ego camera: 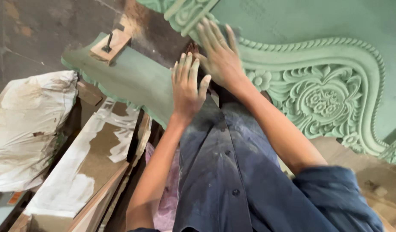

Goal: The person smooths the surface of a large green decorative plaster panel using a sanding block. They work on the flat central area and the raised floral and geometric relief patterns, moving the block back and forth to even the texture.

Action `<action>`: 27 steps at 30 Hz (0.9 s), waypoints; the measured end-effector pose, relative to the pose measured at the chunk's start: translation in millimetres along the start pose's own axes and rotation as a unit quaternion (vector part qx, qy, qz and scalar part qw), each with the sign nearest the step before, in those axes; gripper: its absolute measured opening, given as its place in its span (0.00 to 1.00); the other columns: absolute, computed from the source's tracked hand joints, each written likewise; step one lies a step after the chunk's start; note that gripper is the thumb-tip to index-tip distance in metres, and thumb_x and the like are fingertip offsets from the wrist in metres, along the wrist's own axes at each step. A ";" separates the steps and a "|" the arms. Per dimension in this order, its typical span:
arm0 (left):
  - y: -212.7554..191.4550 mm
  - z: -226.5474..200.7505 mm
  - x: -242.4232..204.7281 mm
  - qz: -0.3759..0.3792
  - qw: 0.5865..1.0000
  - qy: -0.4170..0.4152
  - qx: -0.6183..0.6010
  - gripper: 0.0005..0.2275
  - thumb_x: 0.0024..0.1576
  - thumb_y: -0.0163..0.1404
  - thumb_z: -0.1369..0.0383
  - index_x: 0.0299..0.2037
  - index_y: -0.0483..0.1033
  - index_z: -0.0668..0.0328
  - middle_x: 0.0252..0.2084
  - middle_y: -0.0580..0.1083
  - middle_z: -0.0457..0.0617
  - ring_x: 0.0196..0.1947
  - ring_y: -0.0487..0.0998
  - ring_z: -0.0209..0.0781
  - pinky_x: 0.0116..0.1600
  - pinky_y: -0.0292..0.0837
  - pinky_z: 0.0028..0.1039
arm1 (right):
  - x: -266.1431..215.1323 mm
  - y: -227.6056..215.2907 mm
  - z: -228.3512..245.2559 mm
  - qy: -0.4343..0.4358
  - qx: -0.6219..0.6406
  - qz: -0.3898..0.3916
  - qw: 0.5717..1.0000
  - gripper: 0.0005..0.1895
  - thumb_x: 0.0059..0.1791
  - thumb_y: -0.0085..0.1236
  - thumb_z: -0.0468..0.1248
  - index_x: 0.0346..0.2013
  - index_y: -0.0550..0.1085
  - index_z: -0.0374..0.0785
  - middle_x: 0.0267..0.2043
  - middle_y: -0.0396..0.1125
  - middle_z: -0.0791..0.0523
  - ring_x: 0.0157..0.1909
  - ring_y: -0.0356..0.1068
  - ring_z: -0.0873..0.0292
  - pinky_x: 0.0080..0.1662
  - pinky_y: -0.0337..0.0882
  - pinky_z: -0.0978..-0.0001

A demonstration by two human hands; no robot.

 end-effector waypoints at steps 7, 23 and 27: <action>7.4 -5.1 -3.9 0.009 0.999 0.038 -0.004 0.25 0.68 0.46 0.57 0.68 0.65 0.73 0.74 0.61 0.65 0.76 0.58 0.61 0.79 0.48 0.50 | -84.3 -8.7 -21.7 0.121 -0.060 -0.052 0.989 0.40 0.61 0.45 0.49 0.79 0.43 0.30 0.83 0.36 0.44 0.84 0.30 0.48 0.75 0.25 0.40; 69.9 -37.8 33.1 0.118 0.980 0.052 0.151 0.33 0.70 0.31 0.46 0.77 0.50 0.66 0.80 0.50 0.57 0.80 0.47 0.53 0.81 0.41 0.46 | -115.5 -24.0 -74.2 0.180 0.013 -0.112 0.977 0.36 0.62 0.43 0.49 0.78 0.49 0.30 0.82 0.41 0.43 0.83 0.35 0.49 0.76 0.25 0.46; 84.5 -30.8 30.9 0.166 0.952 0.028 0.255 0.34 0.70 0.22 0.46 0.81 0.41 0.58 0.84 0.41 0.53 0.84 0.39 0.48 0.86 0.33 0.45 | -85.3 28.4 -58.6 0.043 0.068 -0.080 0.993 0.33 0.63 0.38 0.44 0.81 0.48 0.37 0.85 0.42 0.51 0.87 0.37 0.54 0.80 0.25 0.50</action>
Point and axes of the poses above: each hand's wrist, its own x-axis towards the middle knuckle, its own y-axis out of the palm, z = x × y, the point moved 1 cm from there along x, towards the middle knuckle
